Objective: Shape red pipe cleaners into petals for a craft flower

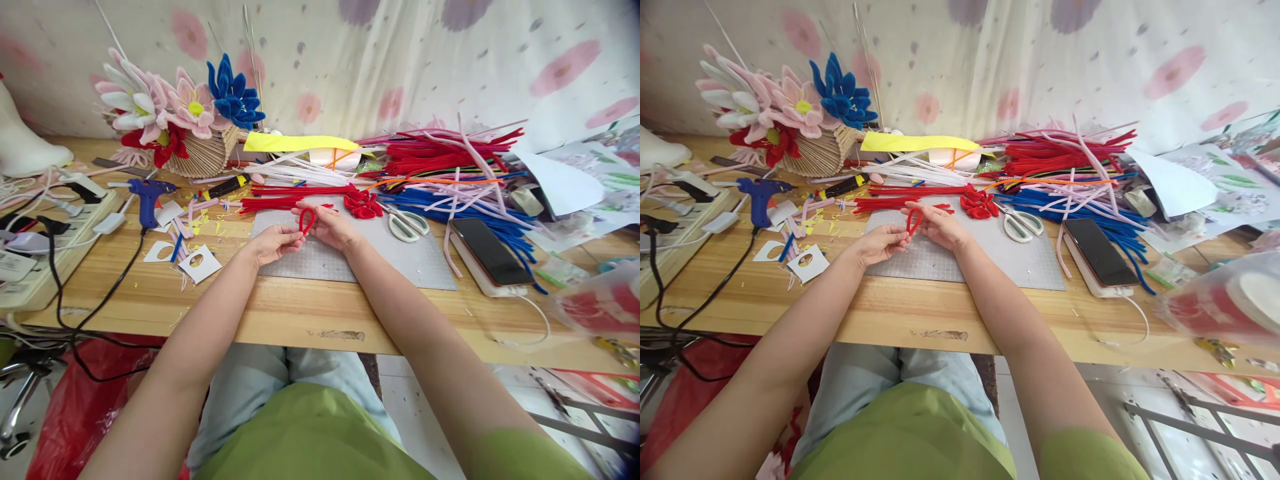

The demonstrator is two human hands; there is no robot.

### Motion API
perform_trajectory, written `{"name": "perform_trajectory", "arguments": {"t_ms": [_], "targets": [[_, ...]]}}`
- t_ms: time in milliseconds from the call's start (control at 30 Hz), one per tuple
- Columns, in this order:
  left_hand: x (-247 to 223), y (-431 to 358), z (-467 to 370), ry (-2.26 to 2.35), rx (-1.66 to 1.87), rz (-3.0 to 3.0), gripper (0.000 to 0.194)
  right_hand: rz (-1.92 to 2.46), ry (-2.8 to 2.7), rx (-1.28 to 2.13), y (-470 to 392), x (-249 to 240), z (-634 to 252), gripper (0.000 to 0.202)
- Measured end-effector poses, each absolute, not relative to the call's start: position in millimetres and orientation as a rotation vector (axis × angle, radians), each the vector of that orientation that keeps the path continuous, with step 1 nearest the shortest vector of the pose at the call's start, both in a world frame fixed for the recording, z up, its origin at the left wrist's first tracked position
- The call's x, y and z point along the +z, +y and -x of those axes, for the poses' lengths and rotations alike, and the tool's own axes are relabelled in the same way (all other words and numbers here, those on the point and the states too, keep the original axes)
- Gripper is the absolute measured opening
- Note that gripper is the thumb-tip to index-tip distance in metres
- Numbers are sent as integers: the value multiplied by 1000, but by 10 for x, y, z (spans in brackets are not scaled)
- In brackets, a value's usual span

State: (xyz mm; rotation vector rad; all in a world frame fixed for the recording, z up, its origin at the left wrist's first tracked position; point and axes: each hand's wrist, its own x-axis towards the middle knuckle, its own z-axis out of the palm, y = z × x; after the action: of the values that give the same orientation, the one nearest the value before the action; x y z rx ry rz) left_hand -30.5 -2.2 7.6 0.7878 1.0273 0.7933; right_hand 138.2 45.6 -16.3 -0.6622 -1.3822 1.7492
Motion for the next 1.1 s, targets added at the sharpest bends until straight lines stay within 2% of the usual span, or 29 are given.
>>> {"name": "perform_trajectory", "arguments": {"t_ms": [233,467,700,1100], "targets": [[21,-13,258,1013,836,-734,8,641,-1271,1732,513,-217,-1387,37],[1,3,251,993,883,-671,14,562,-1229,1805,500,-195,-1398,42],[-24,-3,218,1041,845,-763,1,664,-1070,1791,545,-260,-1353,30],[16,-41,163,1139,869,-1031,16,677,-941,1856,536,-233,-1340,20]]}}
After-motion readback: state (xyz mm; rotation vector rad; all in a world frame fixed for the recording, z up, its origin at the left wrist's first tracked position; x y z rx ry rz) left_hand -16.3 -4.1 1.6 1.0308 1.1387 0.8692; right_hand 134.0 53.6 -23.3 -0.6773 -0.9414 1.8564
